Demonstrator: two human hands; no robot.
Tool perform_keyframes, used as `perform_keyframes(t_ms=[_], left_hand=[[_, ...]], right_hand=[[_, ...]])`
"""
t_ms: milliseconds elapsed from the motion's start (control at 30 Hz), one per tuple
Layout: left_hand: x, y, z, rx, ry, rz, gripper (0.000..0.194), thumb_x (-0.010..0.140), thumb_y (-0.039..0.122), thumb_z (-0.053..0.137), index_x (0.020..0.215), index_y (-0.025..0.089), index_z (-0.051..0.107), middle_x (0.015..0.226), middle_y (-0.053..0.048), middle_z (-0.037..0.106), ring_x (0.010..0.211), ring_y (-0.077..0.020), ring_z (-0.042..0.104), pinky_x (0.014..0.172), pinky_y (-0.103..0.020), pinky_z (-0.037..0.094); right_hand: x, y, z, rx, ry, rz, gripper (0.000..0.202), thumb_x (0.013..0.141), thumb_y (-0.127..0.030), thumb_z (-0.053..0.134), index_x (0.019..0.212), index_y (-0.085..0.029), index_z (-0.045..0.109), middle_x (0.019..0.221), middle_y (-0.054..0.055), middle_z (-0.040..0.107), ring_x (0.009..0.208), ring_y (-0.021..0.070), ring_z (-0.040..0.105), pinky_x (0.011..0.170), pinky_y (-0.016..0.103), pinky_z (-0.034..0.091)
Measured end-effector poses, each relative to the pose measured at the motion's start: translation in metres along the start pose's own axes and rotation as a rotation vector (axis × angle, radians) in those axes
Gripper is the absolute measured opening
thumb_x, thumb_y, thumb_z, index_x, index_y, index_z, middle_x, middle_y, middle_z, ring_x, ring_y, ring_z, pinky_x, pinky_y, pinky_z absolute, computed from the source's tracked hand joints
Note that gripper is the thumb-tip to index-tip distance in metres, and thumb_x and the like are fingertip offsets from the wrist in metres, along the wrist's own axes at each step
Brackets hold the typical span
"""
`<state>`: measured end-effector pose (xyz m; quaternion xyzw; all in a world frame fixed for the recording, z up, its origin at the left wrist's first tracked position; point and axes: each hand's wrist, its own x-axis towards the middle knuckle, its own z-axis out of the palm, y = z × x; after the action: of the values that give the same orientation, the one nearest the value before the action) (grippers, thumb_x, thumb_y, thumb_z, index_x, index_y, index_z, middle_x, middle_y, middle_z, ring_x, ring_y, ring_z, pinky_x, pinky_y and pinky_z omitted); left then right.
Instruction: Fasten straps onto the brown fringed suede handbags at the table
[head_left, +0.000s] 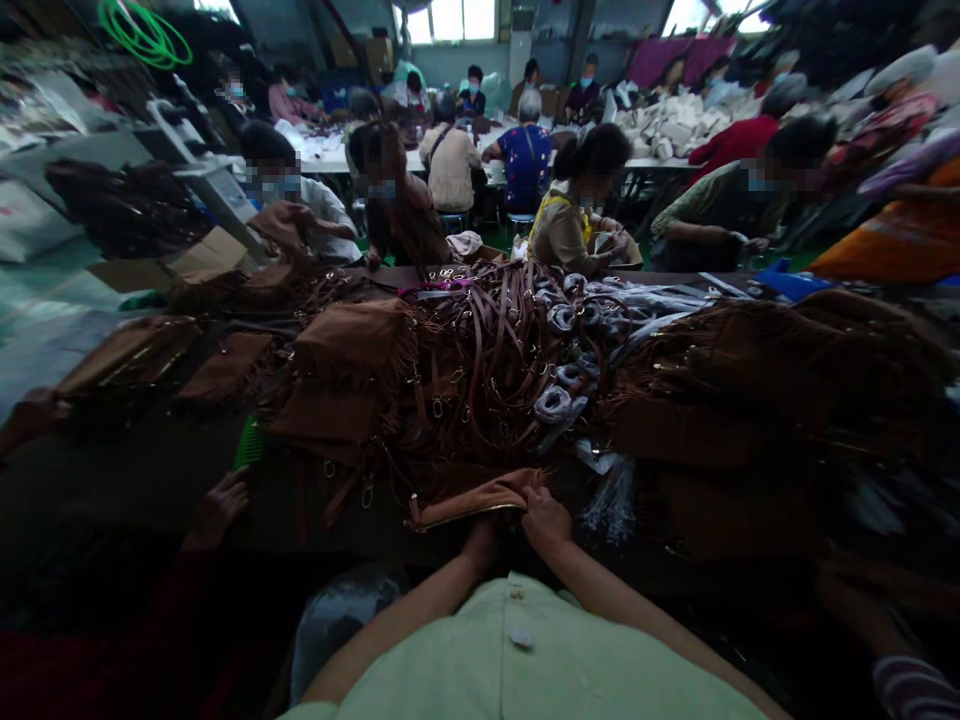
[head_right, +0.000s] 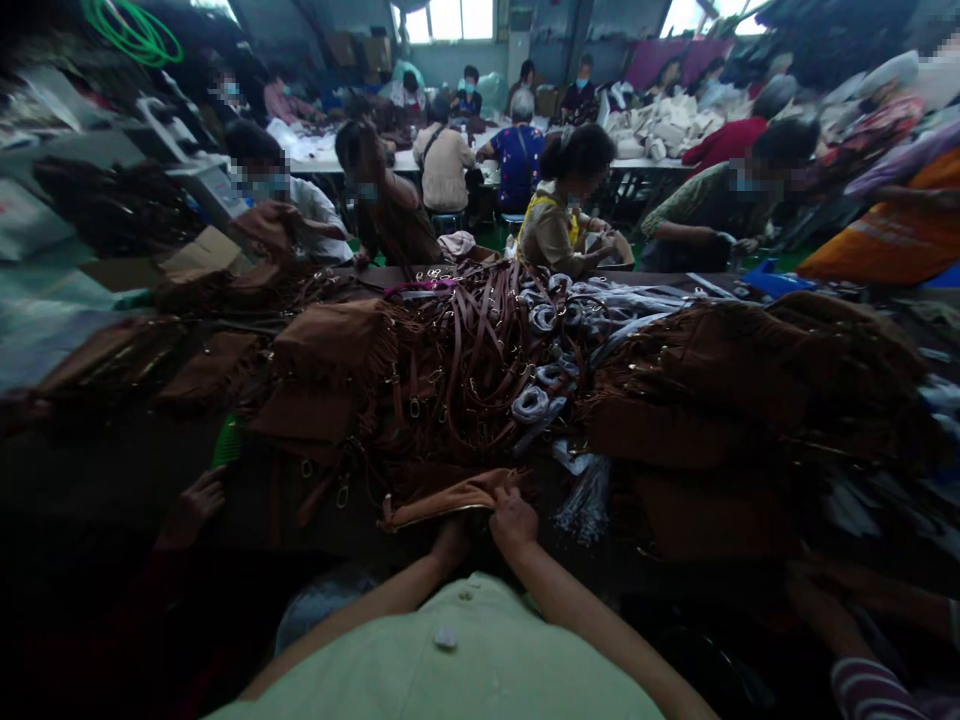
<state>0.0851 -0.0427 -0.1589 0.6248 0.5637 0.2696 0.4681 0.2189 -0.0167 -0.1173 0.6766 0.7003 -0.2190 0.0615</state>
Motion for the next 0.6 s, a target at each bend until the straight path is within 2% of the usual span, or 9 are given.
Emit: perform_keyframes(t_ms=[67, 133, 233, 300, 367, 400, 500, 567, 600], left_hand=[[-0.01, -0.007, -0.01, 0.016, 0.041, -0.002, 0.026, 0.089, 0.024, 0.04, 0.106, 0.02, 0.059, 0.112, -0.008, 0.061, 0.107, -0.0246, 0.053, 0.097, -0.042, 0.04], [-0.016, -0.007, -0.023, 0.05, 0.034, 0.027, 0.025, 0.088, 0.023, 0.038, 0.101, 0.017, 0.059, 0.104, -0.008, 0.064, 0.099, -0.0221, 0.056, 0.093, -0.04, 0.042], [-0.016, 0.01, -0.04, 0.204, -0.047, 0.167, 0.02, 0.087, 0.024, 0.041, 0.088, 0.017, 0.059, 0.086, -0.005, 0.064, 0.082, -0.0168, 0.057, 0.081, -0.031, 0.045], [-0.008, 0.026, -0.046, 0.334, -0.164, 0.32, 0.017, 0.086, 0.023, 0.043, 0.085, 0.017, 0.059, 0.083, -0.005, 0.062, 0.078, -0.0152, 0.056, 0.076, -0.027, 0.043], [0.003, 0.037, -0.048, 0.43, -0.214, 0.404, 0.015, 0.085, 0.021, 0.045, 0.086, 0.017, 0.059, 0.084, -0.005, 0.06, 0.079, -0.0154, 0.056, 0.075, -0.026, 0.042], [0.009, 0.039, -0.05, 0.458, -0.207, 0.392, 0.015, 0.085, 0.021, 0.045, 0.087, 0.018, 0.059, 0.085, -0.005, 0.06, 0.079, -0.0151, 0.056, 0.074, -0.025, 0.041], [0.023, 0.037, -0.056, 0.473, -0.14, 0.23, 0.016, 0.087, 0.023, 0.043, 0.086, 0.019, 0.058, 0.086, -0.002, 0.057, 0.074, -0.0125, 0.055, 0.069, -0.023, 0.04], [0.026, 0.032, -0.061, 0.441, -0.158, 0.166, 0.015, 0.087, 0.025, 0.044, 0.083, 0.02, 0.058, 0.085, 0.0, 0.056, 0.072, -0.0111, 0.055, 0.068, -0.021, 0.04], [0.027, 0.031, -0.063, 0.422, -0.177, 0.152, 0.015, 0.087, 0.026, 0.045, 0.082, 0.02, 0.058, 0.085, 0.001, 0.056, 0.073, -0.0109, 0.055, 0.069, -0.021, 0.04]], right_hand=[[-0.004, -0.002, -0.004, -0.011, 0.101, -0.052, 0.049, 0.084, -0.011, 0.037, 0.128, -0.029, 0.046, 0.12, 0.01, 0.051, 0.093, 0.0157, 0.06, 0.071, 0.023, 0.045], [-0.006, -0.004, -0.006, -0.032, 0.138, -0.151, 0.053, 0.085, -0.01, 0.037, 0.132, -0.035, 0.041, 0.125, 0.008, 0.046, 0.102, 0.0156, 0.055, 0.076, 0.022, 0.045], [-0.005, -0.006, -0.005, -0.072, 0.095, -0.213, 0.045, 0.087, -0.014, 0.04, 0.127, -0.034, 0.047, 0.116, 0.007, 0.051, 0.1, 0.0164, 0.053, 0.077, 0.022, 0.045], [-0.002, -0.007, -0.005, -0.068, 0.06, -0.175, 0.038, 0.087, -0.017, 0.042, 0.122, -0.031, 0.052, 0.108, 0.008, 0.054, 0.094, 0.0162, 0.055, 0.074, 0.022, 0.045], [0.0, -0.006, -0.005, -0.002, 0.042, -0.139, 0.034, 0.088, -0.018, 0.043, 0.117, -0.029, 0.055, 0.105, 0.007, 0.056, 0.09, 0.0154, 0.057, 0.073, 0.023, 0.045], [0.001, -0.004, -0.006, 0.068, 0.041, -0.145, 0.033, 0.087, -0.018, 0.044, 0.116, -0.029, 0.056, 0.105, 0.006, 0.057, 0.09, 0.0148, 0.058, 0.075, 0.023, 0.045], [-0.002, 0.008, -0.012, 0.373, 0.071, -0.269, 0.031, 0.084, -0.022, 0.05, 0.114, -0.027, 0.058, 0.111, 0.004, 0.059, 0.101, 0.0144, 0.056, 0.087, 0.026, 0.043], [-0.006, 0.028, -0.014, 0.548, 0.151, -0.303, 0.033, 0.082, -0.03, 0.054, 0.114, -0.024, 0.059, 0.116, 0.005, 0.059, 0.11, 0.0164, 0.052, 0.095, 0.03, 0.04], [-0.007, 0.043, -0.014, 0.608, 0.214, -0.252, 0.033, 0.082, -0.033, 0.053, 0.112, -0.022, 0.06, 0.116, 0.006, 0.059, 0.111, 0.0176, 0.051, 0.097, 0.031, 0.039]])
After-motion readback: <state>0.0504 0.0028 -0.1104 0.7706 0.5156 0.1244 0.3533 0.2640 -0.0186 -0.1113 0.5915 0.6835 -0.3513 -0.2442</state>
